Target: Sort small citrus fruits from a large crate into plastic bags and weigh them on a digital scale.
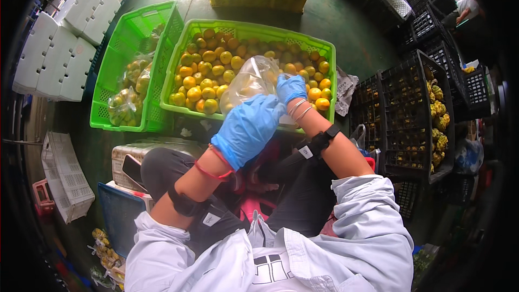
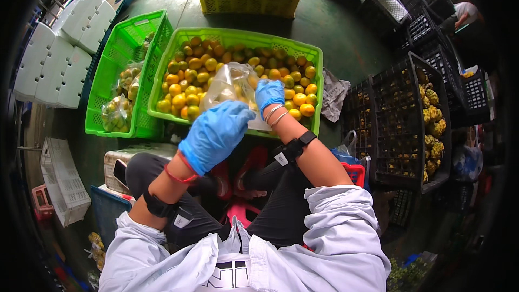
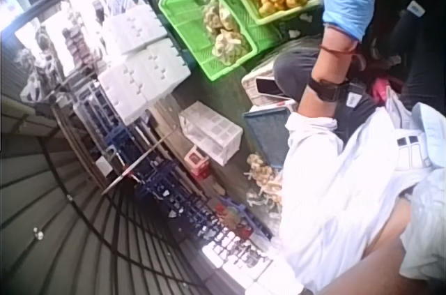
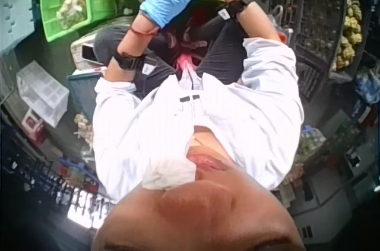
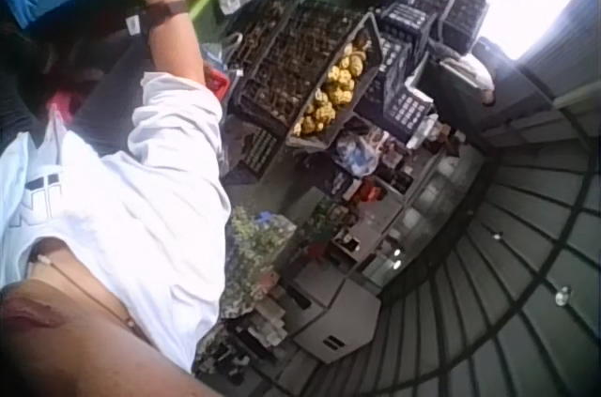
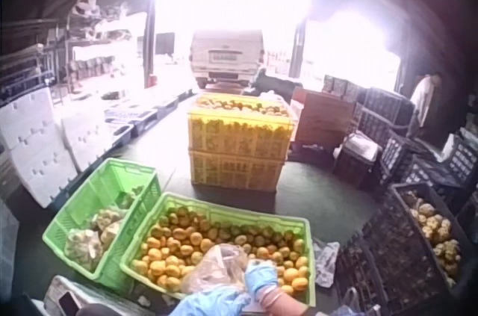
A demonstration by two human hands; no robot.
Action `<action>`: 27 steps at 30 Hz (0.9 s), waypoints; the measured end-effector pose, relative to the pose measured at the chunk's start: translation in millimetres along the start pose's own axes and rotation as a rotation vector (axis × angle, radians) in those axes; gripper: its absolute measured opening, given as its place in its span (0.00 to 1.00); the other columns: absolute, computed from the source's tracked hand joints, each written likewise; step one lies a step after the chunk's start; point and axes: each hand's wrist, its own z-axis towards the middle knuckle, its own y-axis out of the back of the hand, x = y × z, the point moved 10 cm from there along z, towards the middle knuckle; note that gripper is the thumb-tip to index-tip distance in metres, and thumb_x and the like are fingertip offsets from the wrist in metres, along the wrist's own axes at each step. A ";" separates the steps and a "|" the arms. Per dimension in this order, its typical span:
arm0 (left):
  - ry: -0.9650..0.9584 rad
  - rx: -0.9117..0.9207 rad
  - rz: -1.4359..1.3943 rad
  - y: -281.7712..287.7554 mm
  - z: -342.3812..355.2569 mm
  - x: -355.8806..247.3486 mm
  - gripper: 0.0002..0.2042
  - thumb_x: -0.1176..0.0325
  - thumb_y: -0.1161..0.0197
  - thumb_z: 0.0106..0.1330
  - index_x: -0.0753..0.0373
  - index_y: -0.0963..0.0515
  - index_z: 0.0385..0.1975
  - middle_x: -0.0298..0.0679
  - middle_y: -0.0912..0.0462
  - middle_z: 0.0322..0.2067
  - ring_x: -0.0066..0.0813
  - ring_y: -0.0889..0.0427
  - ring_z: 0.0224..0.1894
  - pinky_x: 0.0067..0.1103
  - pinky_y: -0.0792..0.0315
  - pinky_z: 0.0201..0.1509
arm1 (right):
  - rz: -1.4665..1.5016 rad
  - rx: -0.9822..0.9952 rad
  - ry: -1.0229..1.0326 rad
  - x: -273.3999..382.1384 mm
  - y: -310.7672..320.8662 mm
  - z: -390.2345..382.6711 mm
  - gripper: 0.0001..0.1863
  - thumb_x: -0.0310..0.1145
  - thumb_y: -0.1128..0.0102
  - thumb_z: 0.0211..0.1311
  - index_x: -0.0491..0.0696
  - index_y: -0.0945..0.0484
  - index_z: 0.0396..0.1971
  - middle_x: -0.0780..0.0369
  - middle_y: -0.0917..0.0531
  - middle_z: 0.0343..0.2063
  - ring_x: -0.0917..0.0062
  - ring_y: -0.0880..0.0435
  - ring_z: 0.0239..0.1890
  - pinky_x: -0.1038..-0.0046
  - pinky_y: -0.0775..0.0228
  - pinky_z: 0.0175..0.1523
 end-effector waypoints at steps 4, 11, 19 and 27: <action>0.362 0.467 0.336 -108.2 -8.9 130.0 0.05 0.71 0.48 0.56 0.60 0.24 0.24 0.39 0.21 0.24 0.31 0.18 0.30 0.27 0.25 0.28 | 0.008 -0.311 0.238 43.7 42.0 -4.9 0.07 0.28 0.53 0.52 0.48 0.25 0.27 0.57 0.23 0.26 0.64 0.21 0.29 0.66 0.35 0.37; 0.156 1.228 0.462 -175.1 -62.5 159.7 0.10 0.64 0.45 0.57 0.55 0.18 0.33 0.33 0.17 0.34 0.31 0.19 0.38 0.25 0.27 0.36 | 0.370 0.304 0.658 106.6 10.0 -32.5 0.07 0.30 0.51 0.52 0.43 0.28 0.29 0.57 0.19 0.21 0.63 0.19 0.22 0.63 0.29 0.25; 0.229 0.480 0.444 -114.7 40.9 211.8 0.09 0.72 0.48 0.54 0.59 0.26 0.35 0.35 0.24 0.24 0.36 0.22 0.30 0.31 0.28 0.34 | -0.114 0.050 0.054 -37.7 40.4 75.2 0.06 0.30 0.48 0.50 0.50 0.21 0.25 0.61 0.19 0.20 0.69 0.18 0.24 0.68 0.28 0.28; -0.105 0.455 0.223 -210.7 130.7 180.3 0.17 0.70 0.41 0.49 0.57 0.26 0.42 0.41 0.29 0.47 0.41 0.31 0.52 0.32 0.38 0.56 | -0.117 0.179 0.219 -44.6 13.6 117.3 0.13 0.30 0.45 0.51 0.47 0.22 0.39 0.59 0.21 0.38 0.67 0.22 0.43 0.70 0.28 0.44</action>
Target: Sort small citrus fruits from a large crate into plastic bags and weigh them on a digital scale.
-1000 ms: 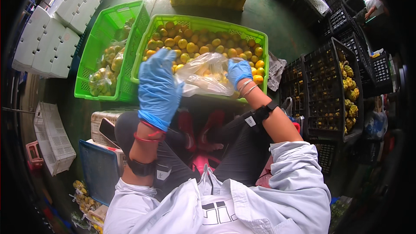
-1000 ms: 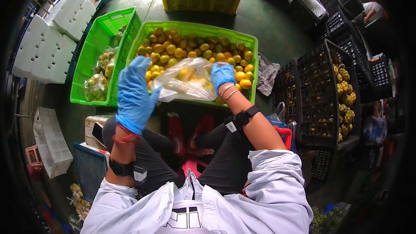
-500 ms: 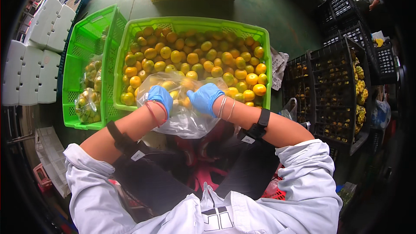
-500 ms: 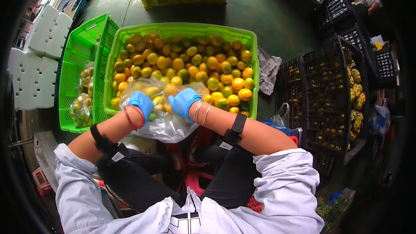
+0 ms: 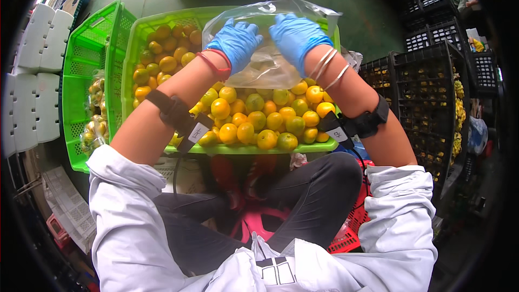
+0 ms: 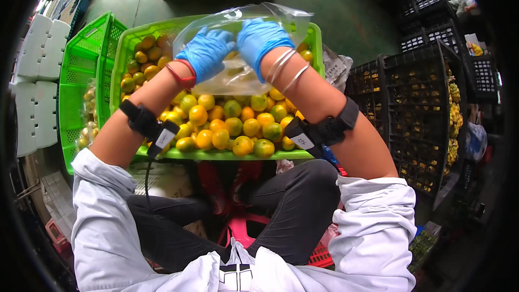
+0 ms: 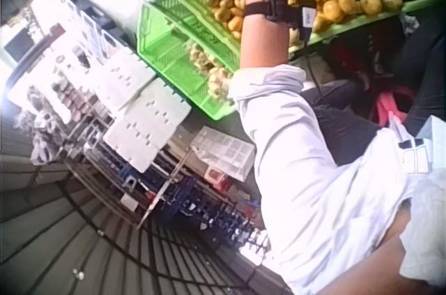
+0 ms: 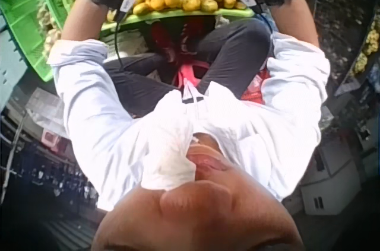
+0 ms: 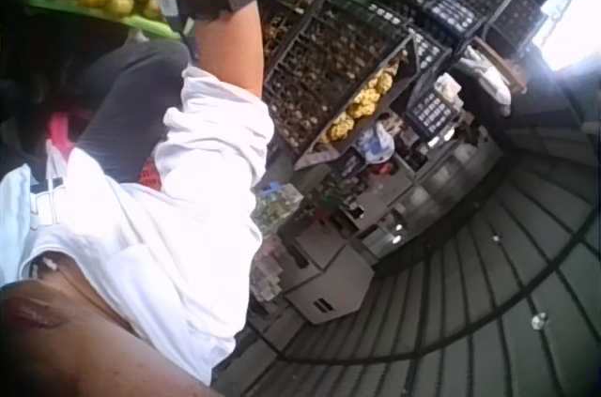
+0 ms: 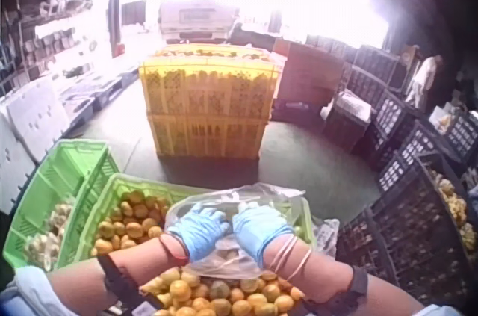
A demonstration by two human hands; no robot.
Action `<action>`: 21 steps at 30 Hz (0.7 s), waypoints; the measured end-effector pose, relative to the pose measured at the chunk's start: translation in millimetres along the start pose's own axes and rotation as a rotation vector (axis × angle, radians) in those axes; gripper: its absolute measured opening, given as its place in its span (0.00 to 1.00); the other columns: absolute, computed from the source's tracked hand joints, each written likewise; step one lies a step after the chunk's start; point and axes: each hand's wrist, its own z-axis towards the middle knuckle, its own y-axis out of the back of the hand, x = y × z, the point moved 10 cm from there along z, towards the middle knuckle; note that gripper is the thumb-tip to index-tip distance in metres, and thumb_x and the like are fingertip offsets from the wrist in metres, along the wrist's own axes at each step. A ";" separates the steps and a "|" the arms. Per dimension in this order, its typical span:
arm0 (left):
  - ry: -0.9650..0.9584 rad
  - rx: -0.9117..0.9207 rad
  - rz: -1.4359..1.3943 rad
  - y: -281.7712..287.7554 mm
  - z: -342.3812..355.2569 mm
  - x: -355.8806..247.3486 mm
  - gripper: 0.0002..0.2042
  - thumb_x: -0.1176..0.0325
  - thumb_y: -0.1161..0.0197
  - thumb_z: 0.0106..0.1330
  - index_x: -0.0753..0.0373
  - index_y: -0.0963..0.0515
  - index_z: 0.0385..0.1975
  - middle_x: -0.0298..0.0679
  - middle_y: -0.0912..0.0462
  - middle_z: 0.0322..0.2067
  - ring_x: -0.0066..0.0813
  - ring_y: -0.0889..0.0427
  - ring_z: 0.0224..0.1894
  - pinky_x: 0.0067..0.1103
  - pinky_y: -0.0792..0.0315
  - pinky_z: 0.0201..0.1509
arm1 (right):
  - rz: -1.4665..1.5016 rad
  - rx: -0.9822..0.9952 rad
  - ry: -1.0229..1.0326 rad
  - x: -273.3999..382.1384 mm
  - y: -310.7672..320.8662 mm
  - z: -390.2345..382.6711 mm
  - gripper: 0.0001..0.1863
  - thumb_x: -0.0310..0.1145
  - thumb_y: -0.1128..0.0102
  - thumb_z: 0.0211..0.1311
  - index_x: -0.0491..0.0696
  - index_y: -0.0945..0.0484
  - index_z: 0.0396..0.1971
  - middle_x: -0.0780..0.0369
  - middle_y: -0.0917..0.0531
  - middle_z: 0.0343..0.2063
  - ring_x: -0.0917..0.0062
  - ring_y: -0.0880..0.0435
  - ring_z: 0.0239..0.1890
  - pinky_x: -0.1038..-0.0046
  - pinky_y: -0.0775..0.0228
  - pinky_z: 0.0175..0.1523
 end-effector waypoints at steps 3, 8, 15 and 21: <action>0.089 0.067 -0.223 -23.6 18.6 19.5 0.17 0.69 0.43 0.51 0.60 0.26 0.43 0.47 0.26 0.43 0.46 0.28 0.47 0.33 0.34 0.53 | 0.234 0.178 0.013 18.6 -39.7 20.9 0.18 0.32 0.45 0.51 0.43 0.25 0.44 0.56 0.22 0.43 0.62 0.24 0.48 0.68 0.29 0.49; 0.400 0.018 -0.490 -84.9 -6.4 123.6 0.22 0.58 0.45 0.58 0.61 0.30 0.51 0.54 0.29 0.50 0.49 0.29 0.51 0.31 0.36 0.56 | 0.444 0.026 -0.221 -30.4 -106.8 53.4 0.29 0.56 0.50 0.55 0.45 0.25 0.45 0.52 0.23 0.44 0.60 0.24 0.46 0.63 0.32 0.52; 0.721 0.044 -0.417 -92.3 13.0 118.1 0.27 0.44 0.52 0.59 0.63 0.26 0.45 0.54 0.24 0.43 0.51 0.26 0.47 0.34 0.33 0.52 | 0.728 0.152 -0.168 -67.1 -155.5 70.2 0.35 0.66 0.59 0.54 0.50 0.23 0.44 0.57 0.21 0.43 0.60 0.23 0.44 0.66 0.32 0.51; 0.633 0.376 -0.532 -115.3 -7.3 108.5 0.33 0.41 0.52 0.57 0.64 0.32 0.53 0.54 0.29 0.51 0.49 0.30 0.53 0.30 0.36 0.57 | 0.257 0.186 0.022 -22.7 -114.2 69.1 0.29 0.59 0.51 0.53 0.44 0.21 0.34 0.53 0.20 0.33 0.60 0.22 0.37 0.64 0.31 0.46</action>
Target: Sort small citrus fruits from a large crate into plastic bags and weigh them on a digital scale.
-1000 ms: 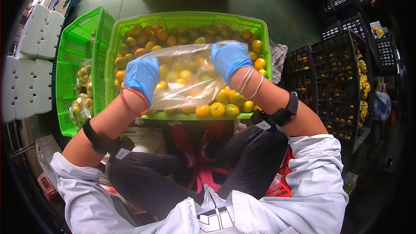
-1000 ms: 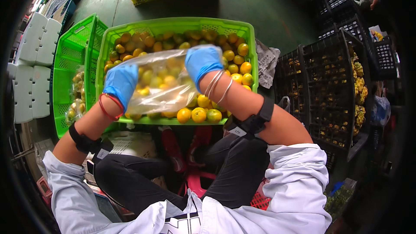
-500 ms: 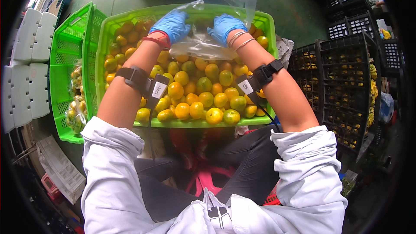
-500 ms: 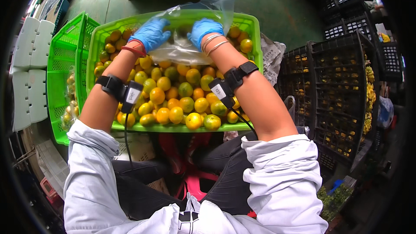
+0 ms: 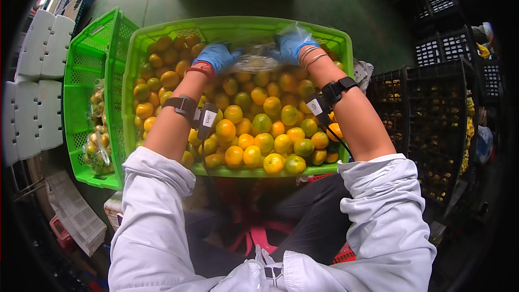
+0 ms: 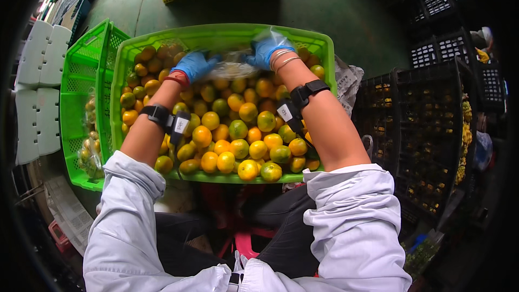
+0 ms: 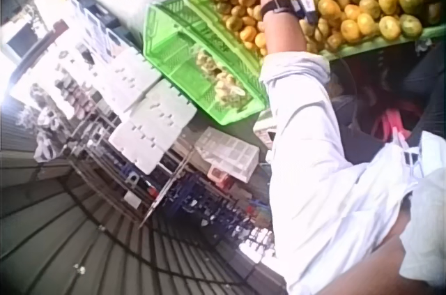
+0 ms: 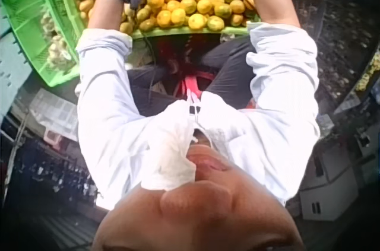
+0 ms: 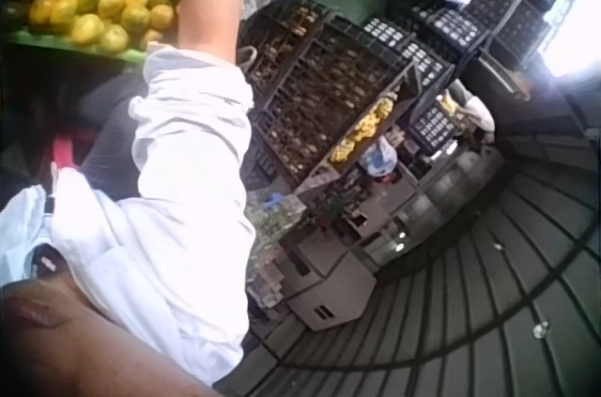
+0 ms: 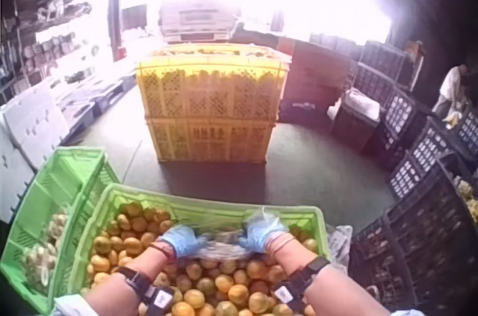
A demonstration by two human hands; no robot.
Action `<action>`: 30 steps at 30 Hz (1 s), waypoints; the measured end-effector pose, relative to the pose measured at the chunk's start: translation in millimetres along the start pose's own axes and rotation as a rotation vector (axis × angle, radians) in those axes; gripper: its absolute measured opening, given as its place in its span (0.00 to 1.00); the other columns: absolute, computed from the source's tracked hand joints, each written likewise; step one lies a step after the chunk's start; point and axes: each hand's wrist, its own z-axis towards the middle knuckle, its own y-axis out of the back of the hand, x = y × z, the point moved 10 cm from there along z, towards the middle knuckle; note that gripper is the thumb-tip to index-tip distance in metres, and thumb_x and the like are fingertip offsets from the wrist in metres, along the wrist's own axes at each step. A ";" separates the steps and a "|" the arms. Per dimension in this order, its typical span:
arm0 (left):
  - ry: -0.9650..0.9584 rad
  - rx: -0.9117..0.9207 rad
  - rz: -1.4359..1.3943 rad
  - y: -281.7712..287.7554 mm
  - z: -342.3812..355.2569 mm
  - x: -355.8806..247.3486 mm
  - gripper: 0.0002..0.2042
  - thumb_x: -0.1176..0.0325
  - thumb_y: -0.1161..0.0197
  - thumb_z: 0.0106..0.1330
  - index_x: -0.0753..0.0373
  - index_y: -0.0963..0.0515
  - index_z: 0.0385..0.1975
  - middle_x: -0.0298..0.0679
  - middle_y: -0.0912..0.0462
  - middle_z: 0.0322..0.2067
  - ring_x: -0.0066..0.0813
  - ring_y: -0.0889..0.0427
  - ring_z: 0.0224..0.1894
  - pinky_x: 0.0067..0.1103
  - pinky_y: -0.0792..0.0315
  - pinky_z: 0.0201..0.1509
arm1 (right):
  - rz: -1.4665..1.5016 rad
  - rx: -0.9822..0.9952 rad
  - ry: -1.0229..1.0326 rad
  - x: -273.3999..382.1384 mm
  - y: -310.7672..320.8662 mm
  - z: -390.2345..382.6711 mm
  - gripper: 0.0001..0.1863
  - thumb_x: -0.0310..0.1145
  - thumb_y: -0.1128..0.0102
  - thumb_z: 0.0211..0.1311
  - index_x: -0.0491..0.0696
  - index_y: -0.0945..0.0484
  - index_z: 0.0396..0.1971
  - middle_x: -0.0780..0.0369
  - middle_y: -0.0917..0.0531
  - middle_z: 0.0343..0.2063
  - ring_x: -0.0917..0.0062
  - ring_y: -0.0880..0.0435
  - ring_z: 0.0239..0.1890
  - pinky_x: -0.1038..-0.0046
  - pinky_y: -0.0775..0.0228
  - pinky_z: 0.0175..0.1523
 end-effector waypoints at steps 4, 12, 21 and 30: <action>-0.353 -0.028 -0.199 4.8 -13.4 -12.7 0.36 0.37 0.57 0.58 0.63 0.33 0.54 0.56 0.30 0.51 0.49 0.31 0.54 0.30 0.37 0.57 | 0.282 0.006 0.056 11.7 -6.1 -19.9 0.38 0.64 0.52 0.50 0.43 0.27 0.47 0.50 0.25 0.47 0.58 0.27 0.49 0.66 0.37 0.55; -0.128 0.073 -0.269 -12.3 15.7 -22.3 0.38 0.34 0.68 0.60 0.66 0.24 0.44 0.57 0.25 0.44 0.51 0.28 0.50 0.31 0.39 0.57 | 0.475 0.304 -0.068 -33.4 -72.0 9.6 0.42 0.69 0.69 0.55 0.45 0.27 0.49 0.51 0.25 0.49 0.59 0.29 0.54 0.66 0.41 0.59; -0.380 0.183 -0.430 -17.5 8.6 -13.9 0.37 0.38 0.70 0.64 0.67 0.31 0.52 0.53 0.28 0.51 0.45 0.32 0.56 0.26 0.42 0.60 | 0.655 0.351 0.083 2.0 -31.3 -22.9 0.32 0.56 0.65 0.64 0.44 0.32 0.53 0.53 0.26 0.50 0.68 0.28 0.51 0.71 0.40 0.58; -0.072 0.423 -1.076 -56.2 -11.7 -10.0 0.36 0.38 0.67 0.65 0.69 0.36 0.56 0.45 0.26 0.49 0.33 0.27 0.49 0.23 0.38 0.57 | 1.565 0.621 -0.050 -0.9 -80.0 -30.4 0.26 0.44 0.70 0.69 0.43 0.42 0.60 0.56 0.35 0.58 0.68 0.37 0.59 0.68 0.49 0.66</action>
